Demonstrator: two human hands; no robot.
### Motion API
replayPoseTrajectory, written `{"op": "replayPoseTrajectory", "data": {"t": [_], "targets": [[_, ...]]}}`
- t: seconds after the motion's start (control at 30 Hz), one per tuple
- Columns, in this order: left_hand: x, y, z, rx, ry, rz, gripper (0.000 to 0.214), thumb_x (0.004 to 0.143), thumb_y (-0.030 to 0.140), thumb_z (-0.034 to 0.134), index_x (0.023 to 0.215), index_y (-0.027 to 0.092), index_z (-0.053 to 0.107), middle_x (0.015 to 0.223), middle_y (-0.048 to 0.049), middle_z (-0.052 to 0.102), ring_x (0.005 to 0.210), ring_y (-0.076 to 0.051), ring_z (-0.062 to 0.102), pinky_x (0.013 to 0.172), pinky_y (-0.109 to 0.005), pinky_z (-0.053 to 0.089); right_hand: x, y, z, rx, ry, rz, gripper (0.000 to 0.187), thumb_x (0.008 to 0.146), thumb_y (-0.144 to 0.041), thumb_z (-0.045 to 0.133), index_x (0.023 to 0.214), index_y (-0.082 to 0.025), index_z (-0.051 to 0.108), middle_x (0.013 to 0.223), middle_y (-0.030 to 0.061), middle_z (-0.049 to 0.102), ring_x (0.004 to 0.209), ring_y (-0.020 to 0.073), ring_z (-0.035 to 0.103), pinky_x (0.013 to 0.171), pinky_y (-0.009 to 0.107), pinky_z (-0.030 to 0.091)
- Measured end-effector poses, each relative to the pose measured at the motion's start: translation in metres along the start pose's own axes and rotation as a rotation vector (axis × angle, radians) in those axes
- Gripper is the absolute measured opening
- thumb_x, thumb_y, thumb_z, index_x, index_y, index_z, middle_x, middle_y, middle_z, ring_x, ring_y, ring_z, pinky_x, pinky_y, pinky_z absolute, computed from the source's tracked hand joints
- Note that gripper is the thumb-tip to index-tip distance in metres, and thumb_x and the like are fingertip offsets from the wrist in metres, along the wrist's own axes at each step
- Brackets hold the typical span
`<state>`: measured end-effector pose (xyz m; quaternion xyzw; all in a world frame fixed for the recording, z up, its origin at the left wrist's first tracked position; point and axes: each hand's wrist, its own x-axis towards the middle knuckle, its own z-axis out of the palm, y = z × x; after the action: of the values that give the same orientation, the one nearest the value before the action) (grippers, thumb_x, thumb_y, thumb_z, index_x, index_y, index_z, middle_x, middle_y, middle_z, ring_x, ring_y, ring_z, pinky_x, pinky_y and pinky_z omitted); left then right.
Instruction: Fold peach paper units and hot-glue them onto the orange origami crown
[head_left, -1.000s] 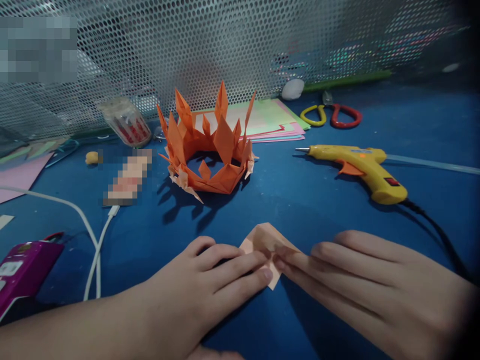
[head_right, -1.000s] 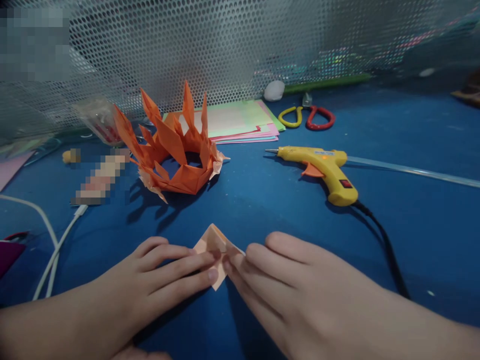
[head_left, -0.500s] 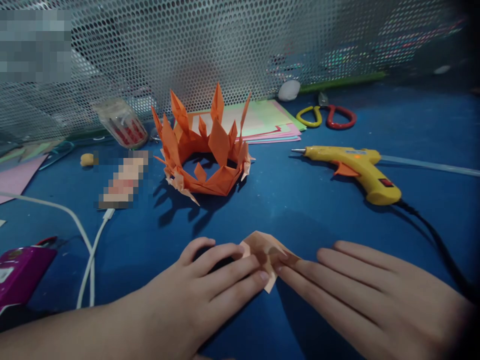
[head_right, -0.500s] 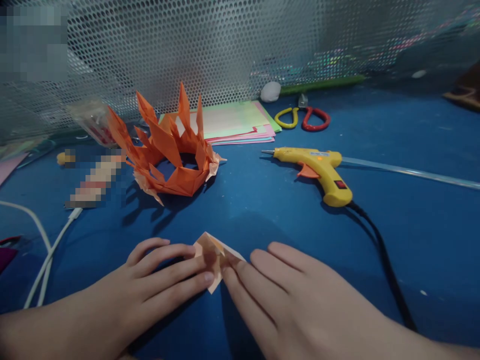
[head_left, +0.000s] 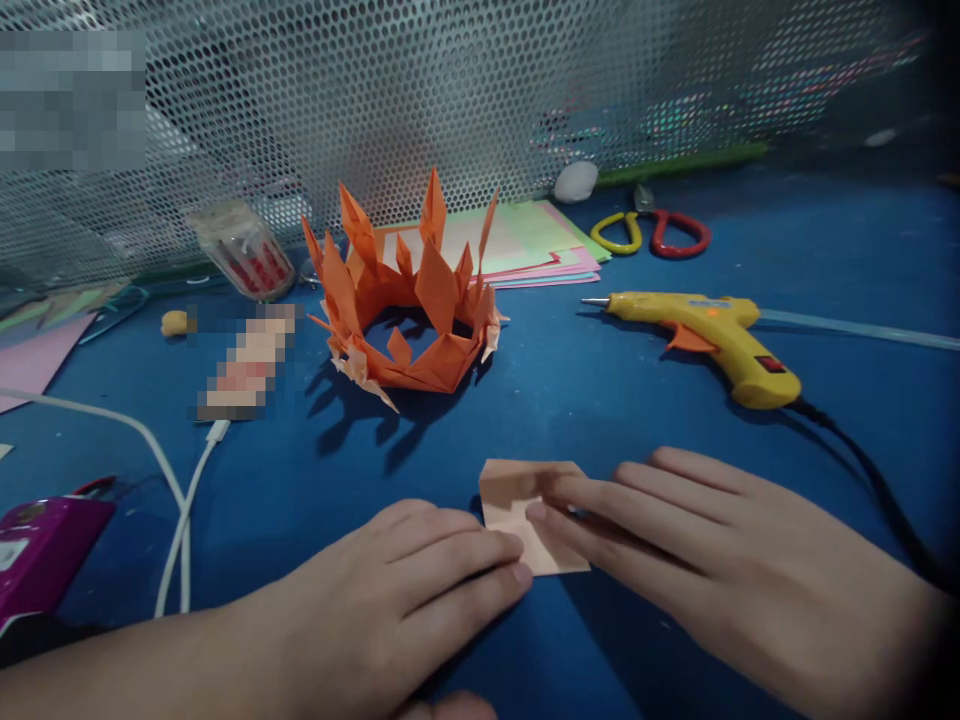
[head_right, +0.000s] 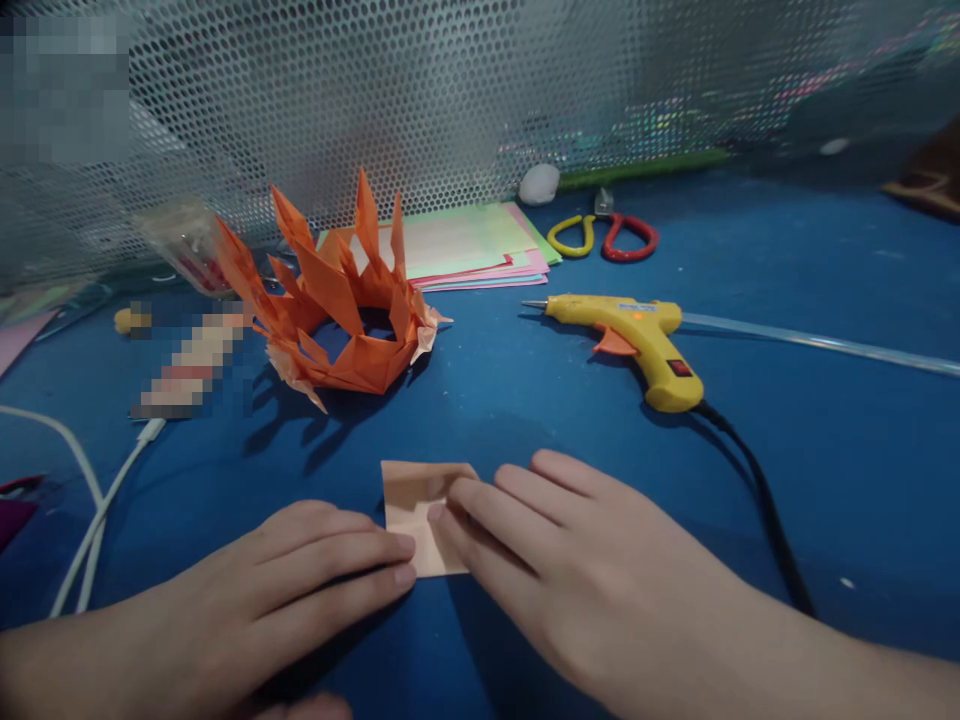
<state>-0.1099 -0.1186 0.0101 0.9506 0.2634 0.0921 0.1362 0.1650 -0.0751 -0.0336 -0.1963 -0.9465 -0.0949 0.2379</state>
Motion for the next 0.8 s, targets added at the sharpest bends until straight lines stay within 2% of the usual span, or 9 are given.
{"op": "replayPoseTrajectory", "data": {"t": [0.13, 0.23, 0.33, 0.4, 0.43, 0.53, 0.63, 0.7, 0.8], "targets": [[0.000, 0.000, 0.001, 0.048, 0.010, -0.054, 0.054, 0.099, 0.039, 0.058, 0.144, 0.010, 0.049, 0.146, -0.0186, 0.060, 0.134, -0.028, 0.055, 0.112, -0.042, 0.049, -0.005, -0.005, 0.005, 0.008, -0.014, 0.063, 0.054, 0.079, 0.003, 0.041, 0.118, -0.020, 0.069, 0.111, 0.0069, 0.078, 0.096, 0.0231, 0.070, 0.083, 0.040, 0.055], [0.000, 0.000, 0.001, 0.063, 0.007, -0.100, 0.061, 0.095, 0.039, 0.062, 0.146, 0.009, 0.048, 0.149, -0.0215, 0.057, 0.136, -0.032, 0.054, 0.111, -0.046, 0.049, -0.006, -0.009, 0.006, 0.036, -0.005, 0.069, 0.051, 0.089, 0.002, 0.035, 0.121, -0.019, 0.067, 0.113, 0.0072, 0.078, 0.097, 0.0224, 0.070, 0.087, 0.040, 0.054], [0.000, 0.000, 0.001, 0.065, -0.022, -0.116, 0.068, 0.093, 0.040, 0.064, 0.149, 0.007, 0.045, 0.153, -0.0226, 0.052, 0.140, -0.034, 0.049, 0.110, -0.049, 0.049, -0.001, -0.011, 0.003, 0.101, 0.006, 0.104, 0.041, 0.108, -0.022, 0.028, 0.116, -0.019, 0.067, 0.105, 0.0075, 0.078, 0.090, 0.0220, 0.070, 0.084, 0.039, 0.052], [0.000, 0.000, 0.001, 0.078, -0.031, -0.126, 0.073, 0.092, 0.042, 0.066, 0.152, 0.007, 0.041, 0.159, -0.0224, 0.043, 0.145, -0.035, 0.044, 0.112, -0.050, 0.048, 0.004, -0.010, 0.000, 0.131, 0.009, 0.118, 0.048, 0.110, -0.040, 0.025, 0.114, -0.019, 0.067, 0.101, 0.0081, 0.078, 0.085, 0.0227, 0.069, 0.080, 0.040, 0.052], [0.000, 0.000, 0.001, 0.081, -0.035, -0.133, 0.076, 0.091, 0.043, 0.067, 0.153, 0.008, 0.039, 0.162, -0.0219, 0.038, 0.146, -0.034, 0.042, 0.113, -0.050, 0.047, 0.005, -0.009, -0.001, 0.133, 0.005, 0.111, 0.049, 0.110, -0.043, 0.025, 0.115, -0.018, 0.067, 0.100, 0.0085, 0.078, 0.084, 0.0228, 0.069, 0.078, 0.040, 0.051], [-0.002, 0.000, 0.003, 0.069, -0.018, -0.158, 0.081, 0.089, 0.044, 0.069, 0.154, 0.010, 0.036, 0.165, -0.0222, 0.032, 0.147, -0.034, 0.042, 0.114, -0.050, 0.046, 0.008, -0.006, -0.002, 0.096, -0.008, 0.037, 0.035, 0.108, -0.027, 0.033, 0.118, -0.017, 0.066, 0.098, 0.0079, 0.078, 0.079, 0.0215, 0.069, 0.075, 0.039, 0.050], [-0.003, -0.002, 0.007, 0.031, 0.046, -0.156, 0.078, 0.090, 0.036, 0.067, 0.154, 0.009, 0.033, 0.162, -0.0247, 0.038, 0.148, -0.033, 0.042, 0.114, -0.050, 0.046, 0.006, -0.003, -0.003, 0.081, -0.032, 0.001, 0.035, 0.094, -0.006, 0.040, 0.114, -0.019, 0.066, 0.102, 0.0076, 0.078, 0.081, 0.0214, 0.068, 0.077, 0.038, 0.050], [-0.003, -0.002, 0.009, 0.014, 0.096, -0.152, 0.073, 0.091, 0.029, 0.063, 0.153, 0.008, 0.031, 0.159, -0.0258, 0.042, 0.148, -0.031, 0.043, 0.114, -0.049, 0.047, 0.005, -0.003, -0.004, 0.075, -0.037, 0.004, 0.038, 0.088, -0.002, 0.040, 0.110, -0.019, 0.066, 0.104, 0.0080, 0.078, 0.080, 0.0215, 0.067, 0.077, 0.038, 0.049], [-0.001, -0.001, 0.011, 0.070, 0.147, -0.134, 0.062, 0.093, 0.019, 0.055, 0.150, 0.006, 0.035, 0.154, -0.0242, 0.049, 0.147, -0.026, 0.044, 0.116, -0.041, 0.046, 0.006, -0.003, -0.006, 0.056, -0.040, -0.009, 0.036, 0.091, -0.004, 0.039, 0.109, -0.019, 0.066, 0.104, 0.0092, 0.078, 0.073, 0.0208, 0.064, 0.071, 0.037, 0.047]]}}
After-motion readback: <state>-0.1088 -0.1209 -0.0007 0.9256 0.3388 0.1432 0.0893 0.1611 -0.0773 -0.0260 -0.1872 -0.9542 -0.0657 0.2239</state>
